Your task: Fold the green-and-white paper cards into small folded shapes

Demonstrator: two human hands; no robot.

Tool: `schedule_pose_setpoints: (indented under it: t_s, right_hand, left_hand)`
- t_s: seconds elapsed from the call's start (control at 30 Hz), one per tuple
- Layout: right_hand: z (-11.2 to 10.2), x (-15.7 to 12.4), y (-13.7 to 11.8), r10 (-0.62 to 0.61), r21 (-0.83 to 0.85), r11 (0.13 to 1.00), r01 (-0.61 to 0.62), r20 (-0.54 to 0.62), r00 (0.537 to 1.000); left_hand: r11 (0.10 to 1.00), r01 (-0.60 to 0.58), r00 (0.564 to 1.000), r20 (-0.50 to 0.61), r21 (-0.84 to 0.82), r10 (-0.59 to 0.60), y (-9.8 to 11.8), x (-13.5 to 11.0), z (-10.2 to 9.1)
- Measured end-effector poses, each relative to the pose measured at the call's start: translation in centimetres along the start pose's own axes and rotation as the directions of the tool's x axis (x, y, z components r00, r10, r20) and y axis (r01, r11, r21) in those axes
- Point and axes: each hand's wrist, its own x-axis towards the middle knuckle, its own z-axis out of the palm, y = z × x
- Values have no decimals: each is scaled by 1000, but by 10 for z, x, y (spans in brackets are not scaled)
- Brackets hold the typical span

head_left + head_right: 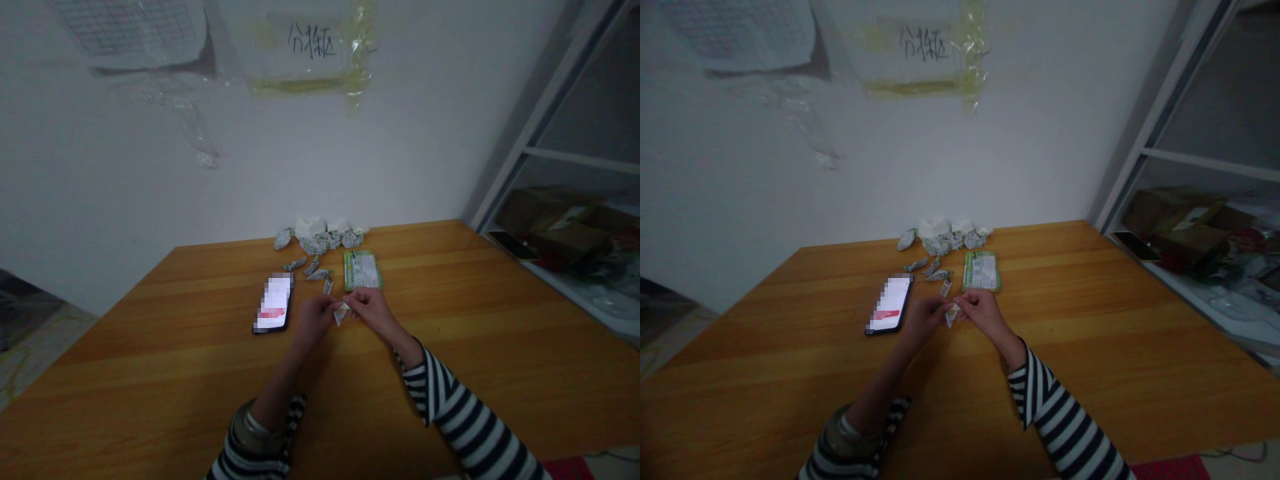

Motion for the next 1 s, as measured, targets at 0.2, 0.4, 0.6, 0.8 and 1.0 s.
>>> schedule_pose_setpoints:
  t_s: [0.2, 0.4, 0.6, 0.8, 1.0]
  right_hand:
    - [-1, 1, -2, 84, 141, 988, -67, -114, 990]
    - [-4, -1, -4, 189, 242, 953, -180, -17, 982]
    - [-6, -4, -5, 166, 287, 933, -215, 188, 968]
    - [-1, -3, -3, 157, 289, 942, -173, 80, 984]
    - [0, -1, -6, 121, 320, 941, -111, -13, 993]
  left_hand:
    - [984, -44, 995, 79, -174, 58, -5, 2, 3]
    - [990, -142, 990, -12, 22, 142, -10, 5, -4]
    - [980, -182, 976, -109, 83, 191, -2, 6, -10]
    - [981, -175, 966, -180, 82, 187, 2, 4, -9]
    - [943, 134, 987, -47, -304, -155, 7, 1, -2]
